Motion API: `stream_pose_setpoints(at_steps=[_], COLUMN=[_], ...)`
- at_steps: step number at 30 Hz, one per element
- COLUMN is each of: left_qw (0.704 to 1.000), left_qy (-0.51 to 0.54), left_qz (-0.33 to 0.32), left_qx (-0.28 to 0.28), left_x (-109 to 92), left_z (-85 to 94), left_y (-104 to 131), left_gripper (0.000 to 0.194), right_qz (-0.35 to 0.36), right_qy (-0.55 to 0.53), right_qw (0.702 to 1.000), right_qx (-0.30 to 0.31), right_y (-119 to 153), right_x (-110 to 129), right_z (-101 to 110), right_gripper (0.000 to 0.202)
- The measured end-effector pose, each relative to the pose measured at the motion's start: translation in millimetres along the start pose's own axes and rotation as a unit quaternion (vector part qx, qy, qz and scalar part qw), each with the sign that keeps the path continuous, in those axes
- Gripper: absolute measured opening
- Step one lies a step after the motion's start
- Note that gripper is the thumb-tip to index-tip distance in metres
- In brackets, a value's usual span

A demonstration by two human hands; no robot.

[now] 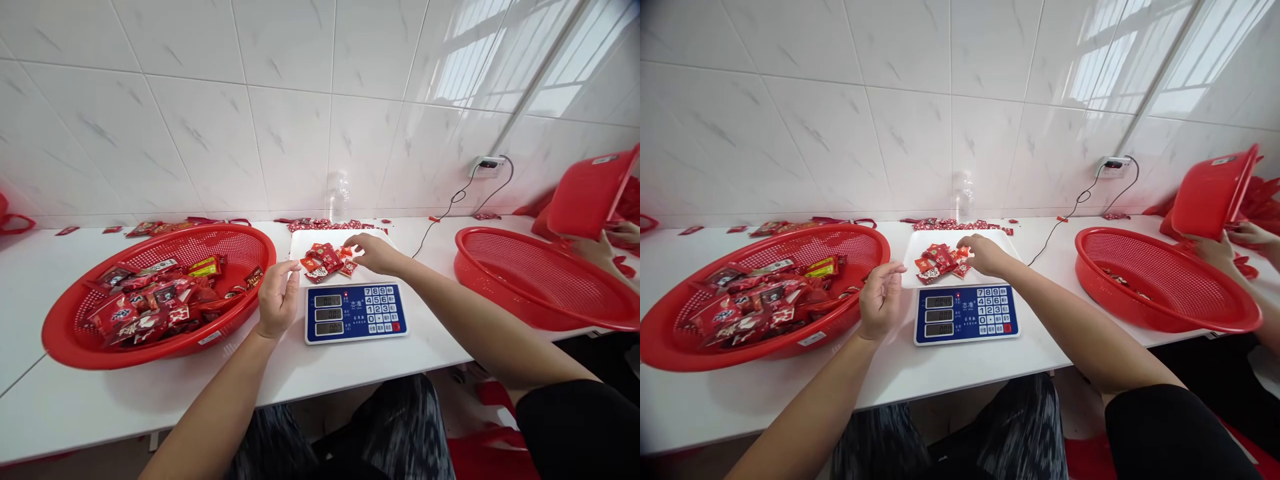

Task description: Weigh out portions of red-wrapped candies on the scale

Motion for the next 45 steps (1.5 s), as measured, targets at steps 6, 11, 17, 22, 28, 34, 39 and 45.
stream_pose_setpoints(at_steps=[6,11,17,22,28,34,39,45], left_qw=[1.0,0.999,0.997,0.996,0.996,0.995,0.986,0.972], left_qy=[-0.006,-0.02,-0.04,-0.051,-0.046,-0.069,-0.123,-0.152], left_qz=[0.014,-0.031,-0.071,-0.072,-0.07,-0.079,-0.049,-0.012], left_qx=[-0.003,0.009,0.004,0.003,0.004,0.009,0.099,0.177], left_x=[5,1,-1,-2,-2,-8,-6,4], left_z=[2.0,1.2,2.2,2.7,3.2,2.6,-12.0,-24.8], left_y=[0,-1,-2,-2,-1,-3,-6,-4], left_gripper=[0.023,0.023,0.022,0.021,0.02,0.019,0.015,0.022], right_qz=[0.016,0.078,0.074,0.031,0.011,0.03,0.01,-0.083], right_qy=[0.022,0.032,0.064,0.031,0.004,0.033,0.058,0.054], right_qw=[1.0,0.996,0.995,0.999,0.999,0.999,0.998,0.995], right_qx=[0.001,0.001,0.0,-0.026,-0.031,-0.018,0.0,-0.029], right_y=[-1,0,-8,-15,-20,-16,-13,-38], right_x=[6,32,46,45,42,56,62,24], right_z=[-4,-9,-23,-22,-18,-22,-27,-4], right_gripper=[0.033,0.042,0.053,0.037,0.025,0.041,0.039,0.029])
Point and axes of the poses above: each hand's wrist, its own y-axis away from the middle knuckle, its own z-axis out of the back of the hand, x = y × z, the point moved 8 cm from there along -y, towards the middle knuckle, and after that the axes turned 14 degrees about y, right-handed, at the moved point
